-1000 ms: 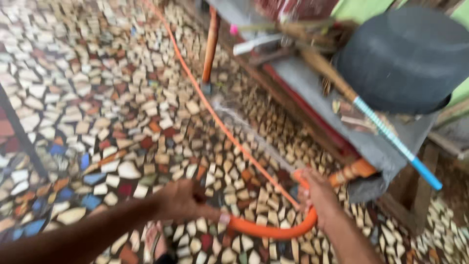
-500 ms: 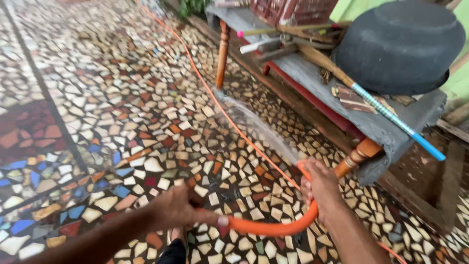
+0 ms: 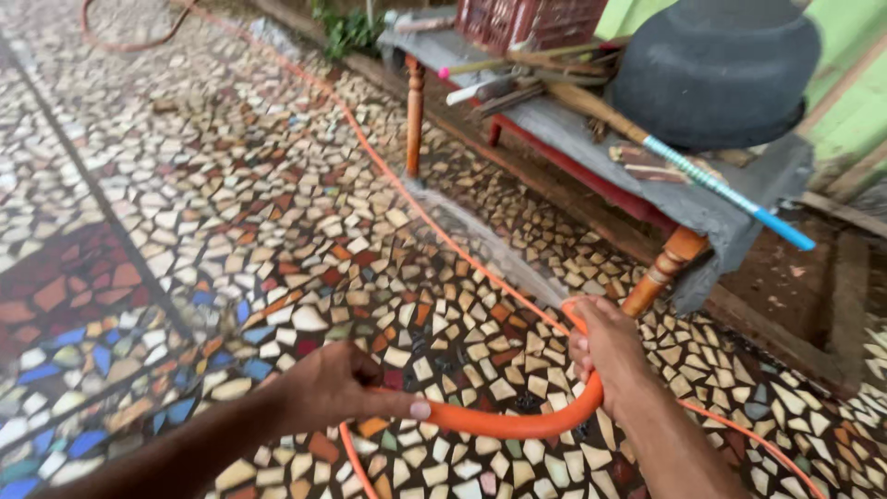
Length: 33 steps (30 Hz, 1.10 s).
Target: The person holds an orange hose and directs a stream of water toward various plants and garden areas while walking around the exterior of a building.
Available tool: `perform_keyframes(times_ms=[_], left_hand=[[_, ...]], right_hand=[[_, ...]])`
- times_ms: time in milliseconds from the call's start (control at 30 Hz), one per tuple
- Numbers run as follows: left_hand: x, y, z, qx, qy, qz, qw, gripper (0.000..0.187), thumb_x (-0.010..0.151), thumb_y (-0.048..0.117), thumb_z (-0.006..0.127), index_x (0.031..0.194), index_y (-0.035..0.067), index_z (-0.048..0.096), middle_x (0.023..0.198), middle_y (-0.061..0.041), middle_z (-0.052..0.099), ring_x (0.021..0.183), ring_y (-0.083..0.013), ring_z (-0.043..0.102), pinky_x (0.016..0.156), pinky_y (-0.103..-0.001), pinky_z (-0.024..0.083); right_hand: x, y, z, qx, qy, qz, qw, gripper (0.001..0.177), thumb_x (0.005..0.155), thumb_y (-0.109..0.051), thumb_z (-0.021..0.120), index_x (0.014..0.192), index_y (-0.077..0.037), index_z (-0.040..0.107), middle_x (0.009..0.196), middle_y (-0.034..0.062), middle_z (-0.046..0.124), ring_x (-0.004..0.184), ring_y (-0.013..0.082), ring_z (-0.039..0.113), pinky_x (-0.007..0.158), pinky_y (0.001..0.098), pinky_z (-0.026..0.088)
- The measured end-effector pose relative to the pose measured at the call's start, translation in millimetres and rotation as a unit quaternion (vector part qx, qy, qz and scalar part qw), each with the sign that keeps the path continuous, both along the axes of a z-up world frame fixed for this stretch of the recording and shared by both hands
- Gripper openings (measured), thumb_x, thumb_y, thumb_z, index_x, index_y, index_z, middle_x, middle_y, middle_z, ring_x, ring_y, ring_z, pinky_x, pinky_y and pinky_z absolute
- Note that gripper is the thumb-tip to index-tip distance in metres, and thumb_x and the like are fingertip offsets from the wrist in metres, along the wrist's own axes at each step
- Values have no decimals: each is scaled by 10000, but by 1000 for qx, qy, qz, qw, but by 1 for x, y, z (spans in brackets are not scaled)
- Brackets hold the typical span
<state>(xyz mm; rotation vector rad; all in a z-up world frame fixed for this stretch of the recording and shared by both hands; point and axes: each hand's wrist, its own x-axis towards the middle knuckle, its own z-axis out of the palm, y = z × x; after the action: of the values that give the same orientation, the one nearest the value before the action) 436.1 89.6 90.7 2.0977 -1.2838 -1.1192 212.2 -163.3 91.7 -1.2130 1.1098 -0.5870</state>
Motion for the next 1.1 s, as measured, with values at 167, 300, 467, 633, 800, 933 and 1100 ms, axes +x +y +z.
perform_keyframes(times_ms=[167,300,467,633,800,933,1100], left_hand=[[9,20,-2,-46,-12,-45,998,743,694,736,752,697,-7,753,545,-29,566,461,-180,535,410,-359,386],[16,30,1,-41,41,-19,998,661,632,719,792,806,81,799,565,26,688,512,-124,676,452,-316,527],[15,42,7,-59,-45,-31,997,795,694,725,806,653,-65,726,515,-30,533,452,-151,495,418,-368,362],[21,51,30,-63,6,1,998,653,640,734,728,685,89,817,488,6,570,447,-136,527,426,-371,396],[28,56,36,-80,-19,48,995,704,642,752,740,631,50,783,490,-15,552,455,-131,537,456,-355,429],[29,68,27,-86,-21,59,994,761,668,788,711,570,33,682,508,-17,518,468,-142,488,469,-377,399],[28,82,23,-88,-1,89,992,722,637,784,711,558,67,700,494,-6,573,470,-128,567,480,-350,452]], right_hand=[[-3,30,8,-10,13,-9,1000,196,998,-272,532,1117,-144,623,543,-33,338,383,90,300,340,269,277],[-4,48,21,-22,25,-30,999,160,1005,-286,580,1061,-137,596,538,-32,346,373,89,311,338,268,274],[-13,70,39,-36,63,1,997,143,1001,-275,548,1030,-162,630,542,-48,369,386,68,316,346,258,267],[1,72,57,-47,75,-12,996,94,991,-235,555,1003,-160,610,553,-32,363,395,77,315,355,270,272],[14,79,82,-58,106,-16,993,122,996,-212,526,1035,-142,618,584,-43,373,415,58,314,370,258,274],[21,84,88,-62,101,3,993,133,991,-197,523,1053,-130,619,589,-52,376,420,48,315,372,249,289],[32,88,85,-48,88,8,995,126,988,-230,530,1073,-164,595,577,-43,356,411,59,300,370,257,271]])
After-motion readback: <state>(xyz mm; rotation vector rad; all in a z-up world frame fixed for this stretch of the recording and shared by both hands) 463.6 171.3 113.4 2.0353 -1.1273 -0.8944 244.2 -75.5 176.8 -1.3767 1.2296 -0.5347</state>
